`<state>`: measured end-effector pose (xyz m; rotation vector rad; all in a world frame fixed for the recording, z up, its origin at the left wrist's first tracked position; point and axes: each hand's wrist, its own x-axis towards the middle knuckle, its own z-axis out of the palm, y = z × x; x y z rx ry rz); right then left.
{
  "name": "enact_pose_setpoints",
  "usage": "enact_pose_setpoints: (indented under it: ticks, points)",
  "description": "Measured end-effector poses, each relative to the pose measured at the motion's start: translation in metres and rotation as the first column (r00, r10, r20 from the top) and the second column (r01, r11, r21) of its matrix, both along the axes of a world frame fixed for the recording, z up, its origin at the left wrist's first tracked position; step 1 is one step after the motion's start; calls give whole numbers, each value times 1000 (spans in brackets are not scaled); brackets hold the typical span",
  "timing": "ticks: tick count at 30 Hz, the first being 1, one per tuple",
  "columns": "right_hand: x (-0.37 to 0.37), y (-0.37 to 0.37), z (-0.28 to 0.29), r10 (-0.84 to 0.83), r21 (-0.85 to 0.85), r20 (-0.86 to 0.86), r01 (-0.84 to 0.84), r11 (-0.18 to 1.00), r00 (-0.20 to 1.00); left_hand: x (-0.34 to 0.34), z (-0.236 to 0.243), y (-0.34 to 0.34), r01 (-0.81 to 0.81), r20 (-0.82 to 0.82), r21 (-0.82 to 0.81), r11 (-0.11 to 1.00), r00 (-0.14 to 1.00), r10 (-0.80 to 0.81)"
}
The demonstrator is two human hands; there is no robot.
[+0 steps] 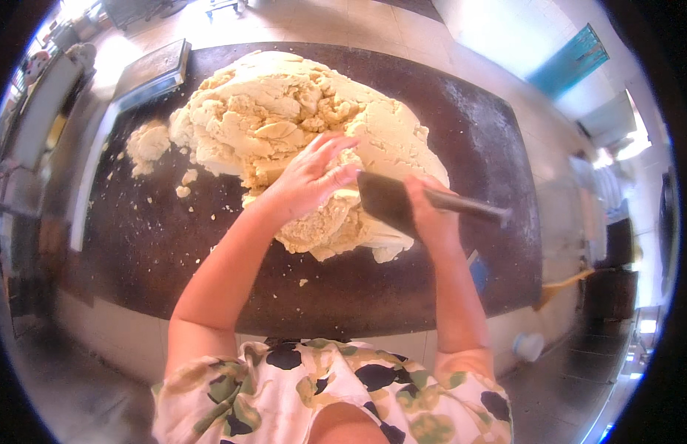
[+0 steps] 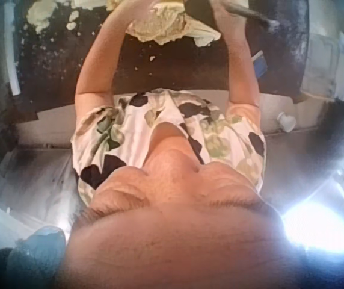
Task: The person cuts a large mass of dough into smaller portions using a bench scraper and places them into a metal tray. They then use a spatula to scrape and transfer a crumbly mixture from a large bin into a rectangular metal tray.
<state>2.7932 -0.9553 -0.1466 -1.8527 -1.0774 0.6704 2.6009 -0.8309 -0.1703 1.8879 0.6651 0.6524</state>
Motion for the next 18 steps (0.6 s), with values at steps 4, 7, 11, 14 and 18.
enact_pose_setpoints:
  ticks: [4,7,11,14,18]
  points:
    - [11,0,-42,-42,118,88,31,993,995,8,-149,40,147,-572,66,987,816,-83]
    - [5,10,-84,-107,88,68,101,991,992,22,-136,31,189,-707,37,981,699,-108]
    - [-24,33,-124,-69,213,346,-7,977,936,22,-158,60,207,-714,104,973,696,-71]
    - [-23,52,-153,-44,136,340,-3,991,939,24,-158,66,207,-698,137,969,714,-54]
    - [-2,90,-192,-7,225,447,-105,969,895,33,-155,82,221,-690,41,974,712,-133]
